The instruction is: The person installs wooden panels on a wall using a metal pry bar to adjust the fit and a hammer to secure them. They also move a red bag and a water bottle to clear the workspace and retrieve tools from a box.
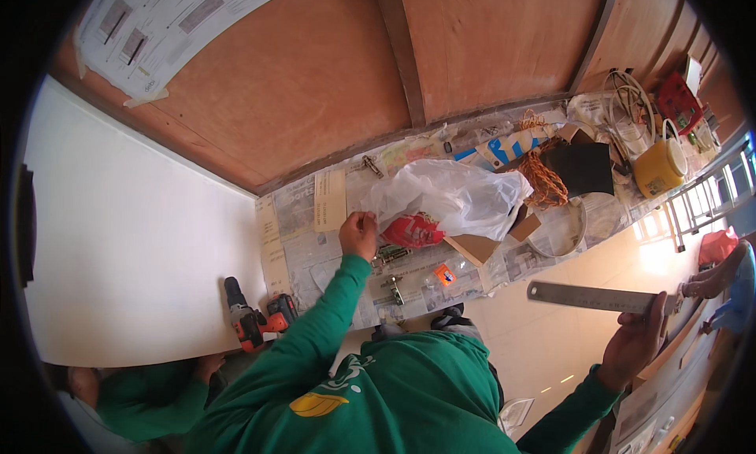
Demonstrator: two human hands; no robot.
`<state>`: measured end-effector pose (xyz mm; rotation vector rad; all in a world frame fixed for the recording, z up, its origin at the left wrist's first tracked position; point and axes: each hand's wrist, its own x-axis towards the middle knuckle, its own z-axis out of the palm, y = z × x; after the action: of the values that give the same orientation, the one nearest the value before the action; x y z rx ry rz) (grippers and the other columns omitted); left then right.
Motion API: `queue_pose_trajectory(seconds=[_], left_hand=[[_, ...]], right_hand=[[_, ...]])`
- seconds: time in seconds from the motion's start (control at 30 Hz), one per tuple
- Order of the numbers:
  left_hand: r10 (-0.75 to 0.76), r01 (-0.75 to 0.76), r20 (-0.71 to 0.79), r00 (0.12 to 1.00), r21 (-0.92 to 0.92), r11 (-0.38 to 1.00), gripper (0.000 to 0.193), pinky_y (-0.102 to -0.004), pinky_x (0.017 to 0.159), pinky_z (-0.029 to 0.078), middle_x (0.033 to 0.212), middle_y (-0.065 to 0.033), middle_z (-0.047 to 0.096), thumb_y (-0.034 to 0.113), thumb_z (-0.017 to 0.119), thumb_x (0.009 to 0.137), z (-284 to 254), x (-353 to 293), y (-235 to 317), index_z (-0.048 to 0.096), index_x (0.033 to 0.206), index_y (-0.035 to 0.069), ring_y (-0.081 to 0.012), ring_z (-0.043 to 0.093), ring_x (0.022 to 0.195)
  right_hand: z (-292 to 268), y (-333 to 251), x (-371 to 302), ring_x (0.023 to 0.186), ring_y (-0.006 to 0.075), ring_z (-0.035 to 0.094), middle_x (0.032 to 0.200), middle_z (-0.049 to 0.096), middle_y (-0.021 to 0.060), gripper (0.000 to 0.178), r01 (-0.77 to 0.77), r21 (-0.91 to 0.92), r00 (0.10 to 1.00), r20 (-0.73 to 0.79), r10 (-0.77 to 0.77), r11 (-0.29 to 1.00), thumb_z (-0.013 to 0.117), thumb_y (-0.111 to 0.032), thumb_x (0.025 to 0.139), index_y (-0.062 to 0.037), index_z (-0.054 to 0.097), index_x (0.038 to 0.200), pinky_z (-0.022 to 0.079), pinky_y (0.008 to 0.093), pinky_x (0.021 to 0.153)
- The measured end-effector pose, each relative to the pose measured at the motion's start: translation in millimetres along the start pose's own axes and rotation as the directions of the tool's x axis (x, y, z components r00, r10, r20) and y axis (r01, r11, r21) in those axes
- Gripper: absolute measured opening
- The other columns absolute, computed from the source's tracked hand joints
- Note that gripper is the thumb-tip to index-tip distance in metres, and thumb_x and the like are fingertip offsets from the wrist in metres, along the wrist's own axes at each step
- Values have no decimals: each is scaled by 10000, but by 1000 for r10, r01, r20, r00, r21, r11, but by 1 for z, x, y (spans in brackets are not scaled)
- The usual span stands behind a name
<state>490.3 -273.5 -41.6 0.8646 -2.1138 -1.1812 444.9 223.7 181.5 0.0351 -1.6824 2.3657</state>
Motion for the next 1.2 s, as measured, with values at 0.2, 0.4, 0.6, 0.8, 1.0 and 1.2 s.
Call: queue_pose_trajectory(seconds=[0.2,0.4,0.6,0.8,1.0,1.2], left_hand=[[107,-107,-189,976,8,994,101,-254,581,485,816,-31,628,119,639,913,-32,-42,3,664,966,37,-98,571,666],[-136,151,-132,982,114,982,164,-302,639,501,877,-70,634,156,632,883,-80,-110,33,624,971,17,-166,616,798],[18,7,-79,997,311,950,342,-387,848,475,1181,-158,558,100,645,822,-94,-96,28,575,1148,27,-289,537,1050],[127,-136,58,990,609,782,627,-493,1059,352,1390,-234,433,190,666,820,-70,41,2,424,1362,-10,-429,414,1259],[104,-153,112,988,734,661,717,-473,1098,339,1511,-236,285,221,620,833,-41,144,-45,329,1434,-40,-415,347,1336],[-50,-122,182,982,813,569,756,-493,1116,319,1547,-217,233,247,610,843,-19,168,-56,284,1471,-18,-421,286,1386]], right_hand=[[16,45,55,1083,167,594,1202,615,87,366,-183,246,982,-10,191,952,514,-227,1009,-5,534,1299,467,322,943],[74,84,84,721,90,578,830,616,26,240,-369,307,928,181,327,877,516,-244,1006,-33,627,1024,456,227,654],[107,85,90,486,56,447,610,504,-29,275,-439,129,898,110,427,889,555,-325,983,-75,626,893,324,214,448],[83,84,86,540,42,478,664,535,-36,219,-400,99,913,-42,406,911,569,-299,980,-100,616,901,366,195,489],[11,61,49,643,42,560,809,621,-32,211,-348,-7,926,-161,343,937,580,-280,981,-87,637,1047,437,183,556],[-31,20,-8,684,44,598,859,658,-16,194,-313,-50,932,-205,297,948,595,-256,977,-79,628,1050,468,183,581]])
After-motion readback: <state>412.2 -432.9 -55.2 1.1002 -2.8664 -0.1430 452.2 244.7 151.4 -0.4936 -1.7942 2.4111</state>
